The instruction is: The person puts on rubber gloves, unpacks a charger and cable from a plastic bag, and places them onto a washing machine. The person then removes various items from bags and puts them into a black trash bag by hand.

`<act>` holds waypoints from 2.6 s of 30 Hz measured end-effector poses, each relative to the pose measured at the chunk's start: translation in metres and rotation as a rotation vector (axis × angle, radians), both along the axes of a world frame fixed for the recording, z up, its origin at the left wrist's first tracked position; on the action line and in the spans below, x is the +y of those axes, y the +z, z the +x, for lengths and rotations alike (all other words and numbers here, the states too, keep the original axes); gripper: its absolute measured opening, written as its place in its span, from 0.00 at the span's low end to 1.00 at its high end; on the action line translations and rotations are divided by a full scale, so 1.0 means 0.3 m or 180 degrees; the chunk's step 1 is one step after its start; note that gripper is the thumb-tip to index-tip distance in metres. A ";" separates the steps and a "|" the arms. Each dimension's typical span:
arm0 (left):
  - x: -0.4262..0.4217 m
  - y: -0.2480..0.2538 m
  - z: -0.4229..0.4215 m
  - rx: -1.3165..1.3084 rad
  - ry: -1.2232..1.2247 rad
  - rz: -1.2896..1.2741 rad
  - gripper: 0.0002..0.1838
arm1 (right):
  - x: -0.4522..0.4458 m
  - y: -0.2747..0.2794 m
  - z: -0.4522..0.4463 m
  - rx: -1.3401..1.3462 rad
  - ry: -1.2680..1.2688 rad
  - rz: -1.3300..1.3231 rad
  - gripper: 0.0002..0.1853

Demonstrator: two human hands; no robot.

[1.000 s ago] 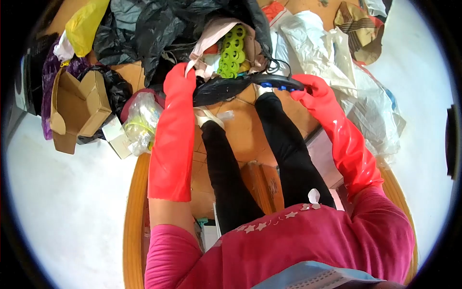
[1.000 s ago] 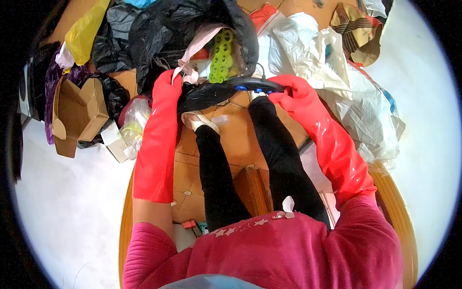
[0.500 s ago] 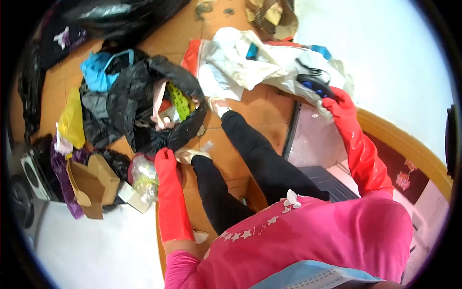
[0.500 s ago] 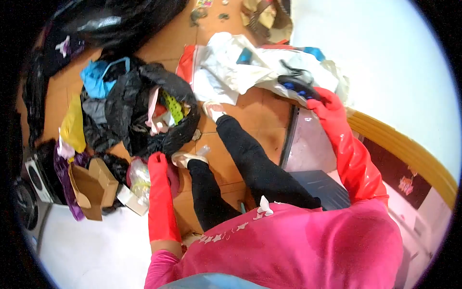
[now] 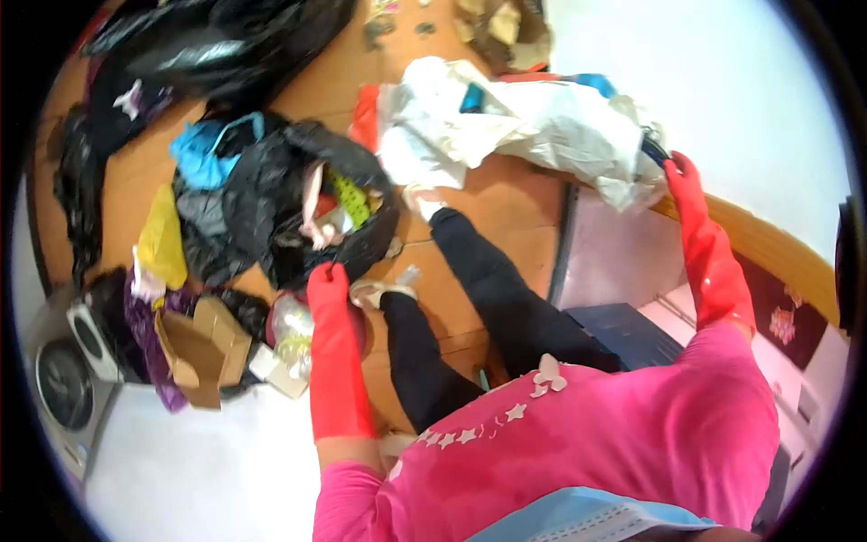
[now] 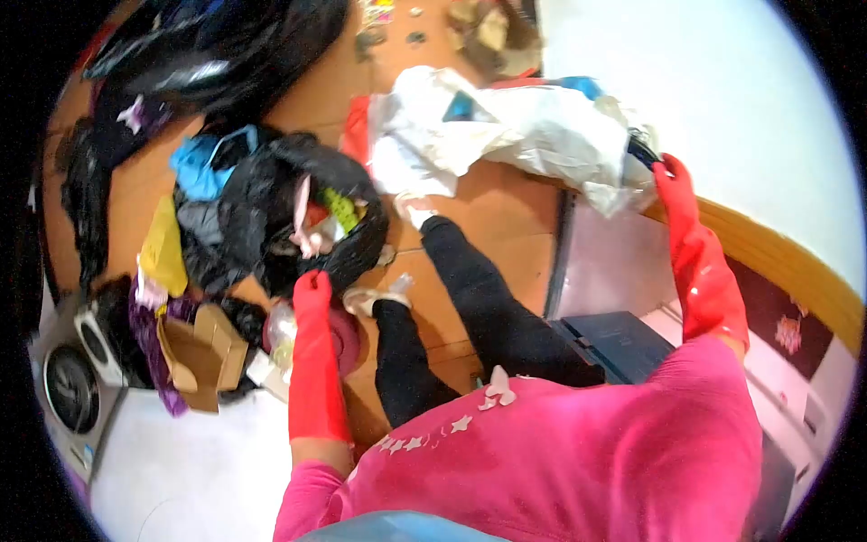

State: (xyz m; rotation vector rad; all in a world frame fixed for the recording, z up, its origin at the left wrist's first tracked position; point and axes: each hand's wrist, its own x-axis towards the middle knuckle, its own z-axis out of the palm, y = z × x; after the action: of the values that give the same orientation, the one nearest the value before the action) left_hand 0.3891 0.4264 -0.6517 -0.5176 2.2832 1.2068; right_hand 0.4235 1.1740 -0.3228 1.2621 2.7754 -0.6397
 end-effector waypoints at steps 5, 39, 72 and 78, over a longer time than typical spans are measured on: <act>0.050 0.059 -0.064 -0.0278 0.0239 -0.0425 0.31 | -0.209 0.001 -0.116 0.0309 -0.0037 0.0273 0.27; -0.072 -0.315 -0.243 -0.0065 0.0906 -0.0213 0.21 | -2.079 -1.825 -0.616 -0.1460 0.2803 -0.1339 0.22; 0.095 -0.036 -0.062 -0.1379 0.2218 0.1980 0.32 | -1.522 -0.930 -0.534 -0.0858 0.1202 -0.5049 0.10; 0.314 0.115 -0.106 -0.1374 0.3917 0.5579 0.48 | -1.503 -0.699 -0.518 -0.0900 0.1514 -0.4979 0.11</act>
State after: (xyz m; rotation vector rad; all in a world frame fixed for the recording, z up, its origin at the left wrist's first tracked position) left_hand 0.3573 0.5207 -0.6173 -1.1496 -0.1942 2.5309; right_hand 0.2680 0.7230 -0.5323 0.2521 1.3443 -1.7448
